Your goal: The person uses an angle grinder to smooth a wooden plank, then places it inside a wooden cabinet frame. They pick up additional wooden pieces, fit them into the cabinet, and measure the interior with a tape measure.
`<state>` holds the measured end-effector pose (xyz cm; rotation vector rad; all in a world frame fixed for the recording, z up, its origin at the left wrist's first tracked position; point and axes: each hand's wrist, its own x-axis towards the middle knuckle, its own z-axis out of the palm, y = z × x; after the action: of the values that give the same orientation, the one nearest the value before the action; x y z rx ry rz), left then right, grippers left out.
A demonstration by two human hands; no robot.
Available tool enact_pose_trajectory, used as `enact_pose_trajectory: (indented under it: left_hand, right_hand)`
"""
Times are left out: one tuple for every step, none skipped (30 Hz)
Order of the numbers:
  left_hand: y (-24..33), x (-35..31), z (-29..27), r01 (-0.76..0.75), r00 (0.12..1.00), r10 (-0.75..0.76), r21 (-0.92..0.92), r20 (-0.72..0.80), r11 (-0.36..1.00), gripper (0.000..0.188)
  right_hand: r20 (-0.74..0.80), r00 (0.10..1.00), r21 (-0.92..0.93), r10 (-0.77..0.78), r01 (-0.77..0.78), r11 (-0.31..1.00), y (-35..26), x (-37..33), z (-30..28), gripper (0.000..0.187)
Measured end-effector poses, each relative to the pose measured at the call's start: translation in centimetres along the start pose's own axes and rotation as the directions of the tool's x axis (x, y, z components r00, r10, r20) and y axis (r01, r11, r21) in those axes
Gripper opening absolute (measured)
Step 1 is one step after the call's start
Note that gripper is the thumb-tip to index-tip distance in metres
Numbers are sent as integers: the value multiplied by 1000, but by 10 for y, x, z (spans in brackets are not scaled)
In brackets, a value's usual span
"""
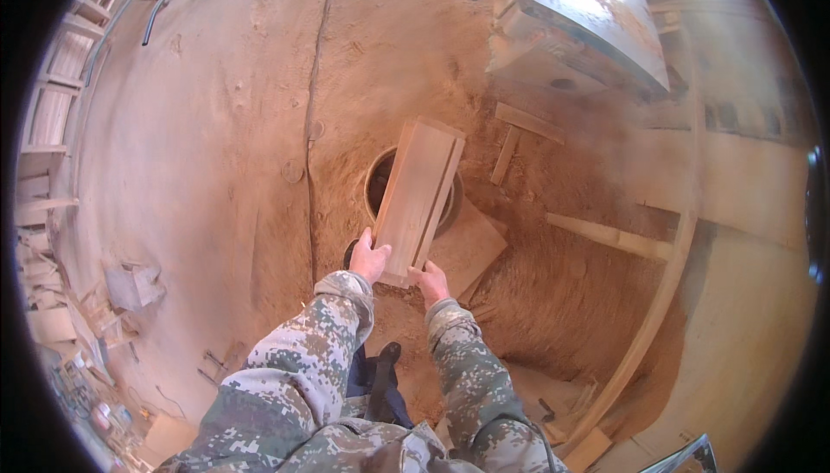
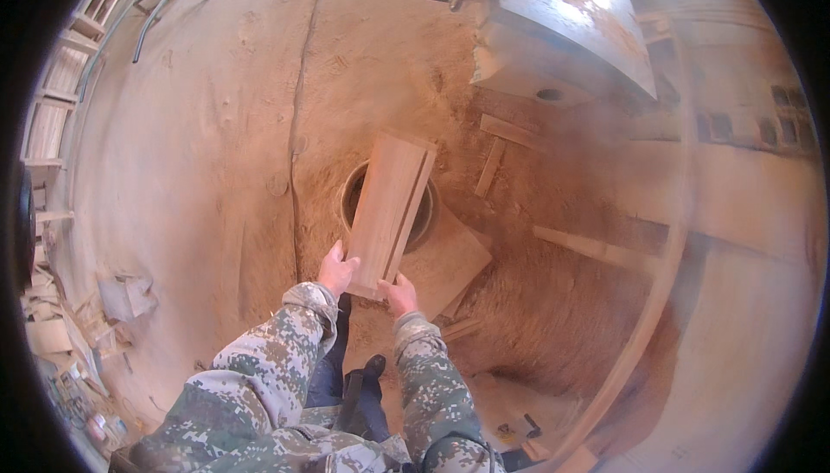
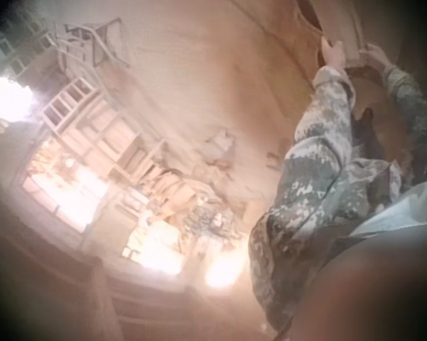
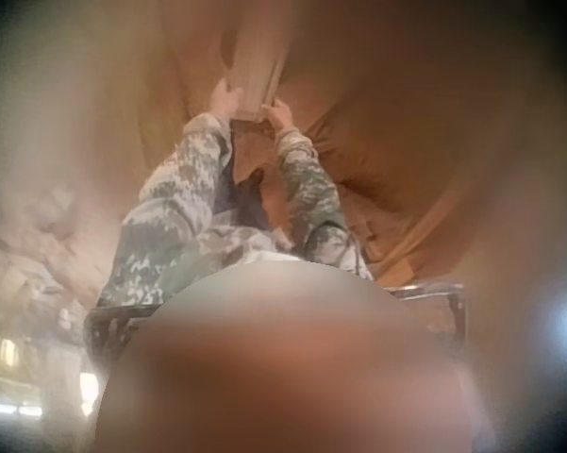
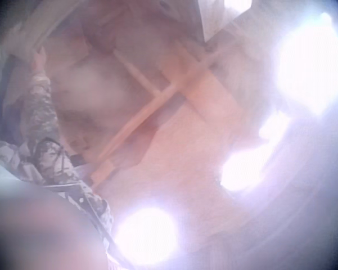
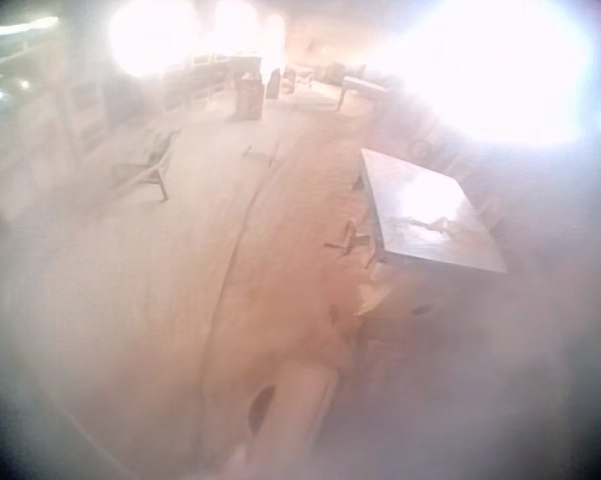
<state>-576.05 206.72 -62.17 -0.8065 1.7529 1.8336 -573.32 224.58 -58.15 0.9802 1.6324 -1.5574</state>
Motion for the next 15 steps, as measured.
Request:
enact_pose_trajectory:
  left_hand:
    - [6, -5, 3, 59, 998, -59, 1, -26, 998, 85]
    - [13, -11, 6, 68, 997, -68, 12, -46, 998, 88]
    - [21, -19, 3, 70, 997, -68, 52, -34, 996, 92]
    - [29, -28, 3, 106, 994, -107, 83, 6, 991, 96]
    - [38, -33, 1, 133, 989, -139, 115, 47, 984, 100]
    - [46, -39, 1, 99, 995, -102, 136, 18, 986, 105]
    - [52, -46, 0, 119, 992, -123, 113, 29, 986, 105]
    - [57, -53, 0, 137, 990, -140, 86, 32, 987, 104]
    - [61, -58, 1, 144, 989, -145, 66, 13, 987, 104]
    - [63, -66, 4, 105, 994, -101, -98, 43, 990, 107]
    - [66, -71, 6, 116, 993, -110, -172, 45, 978, 106]
    - [66, -80, 9, 127, 992, -118, -245, 50, 961, 106]
    - [69, -87, 13, 158, 987, -145, -322, 63, 933, 106]
    - [73, -94, 17, 132, 987, -76, -456, 139, 880, 107]
    - [73, -108, 18, 59, 992, 11, -544, 124, 837, 107]
  right_hand:
    - [11, 1000, 5, 3, -3, 1000, -2, 4, 3, 58]
    - [-10, 999, 1, 48, -48, 999, -5, 6, 4, 54]
    - [-8, 994, 5, 105, -105, 994, -5, 8, 5, 51]
    - [-40, 997, -80, 64, -67, 995, -7, 8, 5, 48]
    - [-46, 999, -161, 26, -34, 986, -10, 9, 3, 46]
    - [-81, 997, -252, -4, -17, 968, -15, 8, 2, 44]
    - [-24, 1000, -85, -7, 5, 996, -22, 4, -3, 45]
    - [7, 1000, 73, -6, 6, 997, -31, -4, -9, 45]
    - [-20, 999, 196, 36, -31, 980, -41, -11, -11, 46]
    - [-39, 999, 280, -25, 35, 959, -52, -23, -11, 51]
    - [-12, 995, 201, -98, 99, 975, -66, -36, -14, 50]
    - [-20, 993, 109, -117, 118, 987, -76, -53, -18, 50]
    - [-6, 986, 14, -169, 169, 985, -89, -73, -22, 49]
    - [37, 965, 69, -261, 258, 964, -95, -98, -25, 48]
    - [8, 956, -61, -293, 293, 954, -93, -124, -25, 49]
